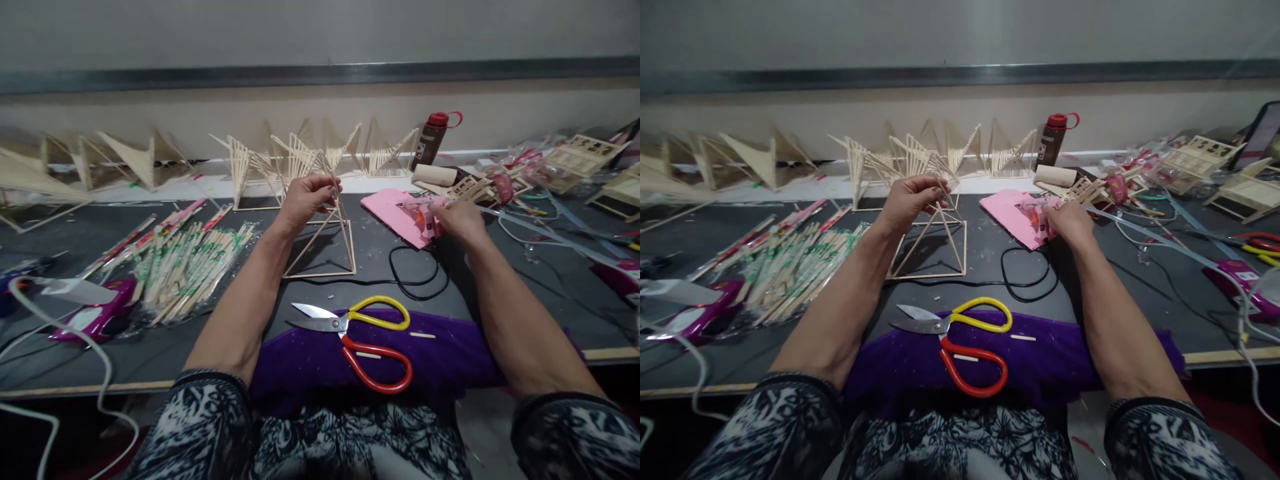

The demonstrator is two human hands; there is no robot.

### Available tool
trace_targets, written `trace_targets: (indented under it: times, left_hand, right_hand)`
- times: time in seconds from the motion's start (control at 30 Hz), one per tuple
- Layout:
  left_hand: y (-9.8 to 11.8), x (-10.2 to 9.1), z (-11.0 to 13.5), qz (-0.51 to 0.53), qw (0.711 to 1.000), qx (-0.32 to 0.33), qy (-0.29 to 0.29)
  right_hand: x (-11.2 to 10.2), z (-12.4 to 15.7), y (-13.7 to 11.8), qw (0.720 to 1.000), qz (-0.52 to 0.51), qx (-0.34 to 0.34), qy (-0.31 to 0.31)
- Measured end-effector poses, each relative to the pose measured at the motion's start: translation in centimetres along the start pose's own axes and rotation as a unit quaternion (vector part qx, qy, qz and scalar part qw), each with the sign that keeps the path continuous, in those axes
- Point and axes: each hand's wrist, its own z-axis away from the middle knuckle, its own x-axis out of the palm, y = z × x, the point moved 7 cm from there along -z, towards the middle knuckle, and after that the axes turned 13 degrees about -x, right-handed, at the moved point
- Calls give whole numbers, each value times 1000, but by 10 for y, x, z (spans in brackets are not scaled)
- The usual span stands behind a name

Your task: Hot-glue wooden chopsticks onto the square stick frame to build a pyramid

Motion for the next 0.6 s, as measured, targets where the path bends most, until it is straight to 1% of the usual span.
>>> trace_targets:
  times: [0.07, 0.1, 0.13, 0.2, 0.27, 0.3, 0.37, 0.4, 0.43, 0.5, 0.6]
  left_hand:
    - [0, 0, 1, 5, 1000, -7, 1]
    - [1, 0, 1, 8, 1000, -10, 1]
    - [1, 1, 1, 12, 1000, -13, 0]
    - [2, 1, 2, 17, 1000, -12, -5]
    - [4, 1, 3, 14, 1000, -6, -10]
    - [5, 0, 4, 8, 1000, -4, -12]
    - [7, -1, 7, -4, 1000, 0, -13]
    - [9, -1, 8, -9, 1000, 1, -14]
    - [10, -2, 9, -12, 1000, 1, -12]
    - [13, -3, 11, -14, 1000, -1, -5]
    - [15, -3, 14, -19, 1000, -15, 5]
  right_hand:
    - [-19, 0, -8, 993, 109, 14, 32]
    - [-23, 2, -18, 991, 132, 3, 34]
    - [-22, 3, -33, 991, 129, -25, 16]
    - [-6, 10, -74, 992, 46, -109, -44]
    - [16, 17, -122, 977, -56, -186, -88]
    - [28, 20, -146, 966, -78, -226, -100]
    - [46, 18, -185, 947, -100, -298, -73]
    - [54, 14, -199, 940, -104, -320, -56]
    - [63, 9, -209, 935, -107, -336, -46]
    - [77, -2, -220, 928, -111, -352, -39]
    - [93, -13, -224, 924, -123, -357, -65]
